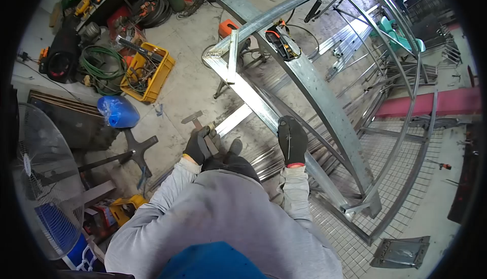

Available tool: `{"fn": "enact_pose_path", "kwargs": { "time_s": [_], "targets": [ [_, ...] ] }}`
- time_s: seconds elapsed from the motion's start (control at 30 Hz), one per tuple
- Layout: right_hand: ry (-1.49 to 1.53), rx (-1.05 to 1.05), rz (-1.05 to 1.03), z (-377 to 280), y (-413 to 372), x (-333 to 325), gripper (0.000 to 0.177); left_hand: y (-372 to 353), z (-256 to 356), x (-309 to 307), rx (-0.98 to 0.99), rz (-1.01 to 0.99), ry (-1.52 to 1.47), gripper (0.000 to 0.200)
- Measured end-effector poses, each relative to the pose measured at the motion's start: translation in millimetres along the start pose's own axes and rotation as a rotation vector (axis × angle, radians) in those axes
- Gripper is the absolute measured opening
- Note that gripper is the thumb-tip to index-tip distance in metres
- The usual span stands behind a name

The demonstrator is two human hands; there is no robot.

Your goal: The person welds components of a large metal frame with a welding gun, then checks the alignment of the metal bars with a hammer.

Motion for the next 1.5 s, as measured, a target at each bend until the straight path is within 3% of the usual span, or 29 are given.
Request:
{"fn": "enact_pose_path", "kwargs": {
  "time_s": [0.07, 0.1, 0.17, 0.2, 0.27, 0.3, 0.37, 0.43, 0.5, 0.53, 0.57, 0.63, 0.7, 0.77, 0.8, 0.93, 1.0, 1.3, 1.4, 1.5],
  "targets": [
    [0.015, 0.087, -0.237, 4.9, 12.6, 14.9, 0.027, -10.5, -8.3, 5.4, -0.04, 0.174, 0.018, 0.017],
    [-0.017, 0.095, -0.246, 6.5, 20.6, 20.9, 0.027, 0.1, -9.3, -5.6, -0.053, 0.155, 0.044, 0.018],
    [-0.093, -0.251, -0.173, -20.0, 37.2, 34.2, 0.028, 40.8, -11.6, -57.4, -0.064, 0.11, 0.118, 0.02],
    [-0.082, -0.274, -0.196, -39.9, 50.8, 40.5, 0.03, 74.0, -18.2, -93.9, -0.034, 0.076, 0.203, 0.021],
    [0.106, -0.026, -0.274, -38.9, 66.2, 65.5, 0.029, 124.9, -26.9, -160.7, 0.059, 0.029, 0.329, 0.024],
    [0.203, 0.126, -0.282, -38.3, 70.6, 76.9, 0.031, 130.8, -22.3, -169.8, 0.011, 0.096, 0.165, 0.023],
    [0.119, 0.176, -0.273, -46.1, 72.1, 84.1, 0.034, 145.2, -10.9, -180.9, -0.038, 0.189, -0.091, 0.021],
    [0.096, 0.224, -0.256, -60.3, 75.5, 88.0, 0.043, 171.1, -1.4, -194.5, 0.048, 0.201, -0.227, 0.02],
    [-0.063, 0.205, -0.218, -61.6, 73.0, 86.8, 0.042, 214.6, -17.3, -246.1, -0.061, 0.313, -0.39, 0.019],
    [-0.021, 0.29, -0.195, -50.6, 67.9, 85.5, 0.042, 235.4, -16.9, -257.4, -0.029, 0.125, -0.351, 0.019],
    [0.022, 0.374, -0.166, -40.1, 62.2, 83.8, 0.043, 244.9, -23.6, -277.1, -0.024, 0.258, -0.314, 0.021],
    [0.167, 0.498, -0.067, -39.5, 55.7, 87.1, 0.045, 263.0, -36.8, -296.5, -0.081, 0.317, -0.292, 0.023],
    [0.116, 0.49, -0.195, -34.9, 53.2, 81.5, 0.062, 280.4, -58.8, -317.8, -0.129, 0.363, -0.315, 0.031],
    [0.013, 0.415, -0.253, -41.2, 57.0, 84.0, 0.069, 281.0, -68.0, -319.4, -0.165, 0.445, -0.296, 0.034],
    [-0.087, 0.498, -0.188, -35.9, 52.6, 81.0, 0.089, 282.3, -61.4, -314.3, -0.091, 0.446, -0.182, 0.034],
    [-0.097, 0.476, -0.3, -25.0, 49.5, 71.4, 0.097, 281.1, -47.5, -298.5, -0.102, 0.486, -0.092, 0.032],
    [-0.104, 0.49, -0.298, -26.3, 47.8, 71.9, 0.097, 286.5, -41.3, -294.7, -0.076, 0.383, -0.07, 0.034],
    [-0.021, 0.503, -0.313, -32.1, 46.3, 75.7, 0.093, 295.2, -37.9, -308.8, -0.119, 0.368, -0.202, 0.039],
    [-0.092, 0.496, -0.262, -33.1, 45.9, 71.2, 0.094, 292.8, -37.5, -302.1, -0.134, 0.359, -0.204, 0.038],
    [-0.172, 0.485, -0.352, -35.8, 46.0, 76.9, 0.094, 293.0, -33.4, -301.4, -0.135, 0.378, -0.165, 0.038]
  ]
}}
Point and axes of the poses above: each hand's wrist, its own y-axis towards the middle knuckle, its own x-axis out of the palm, z = x × y, the point moved 8 cm from there along y, towards the middle knuckle, and after that the axes turned 6 degrees about -x, right-handed, at the moved point
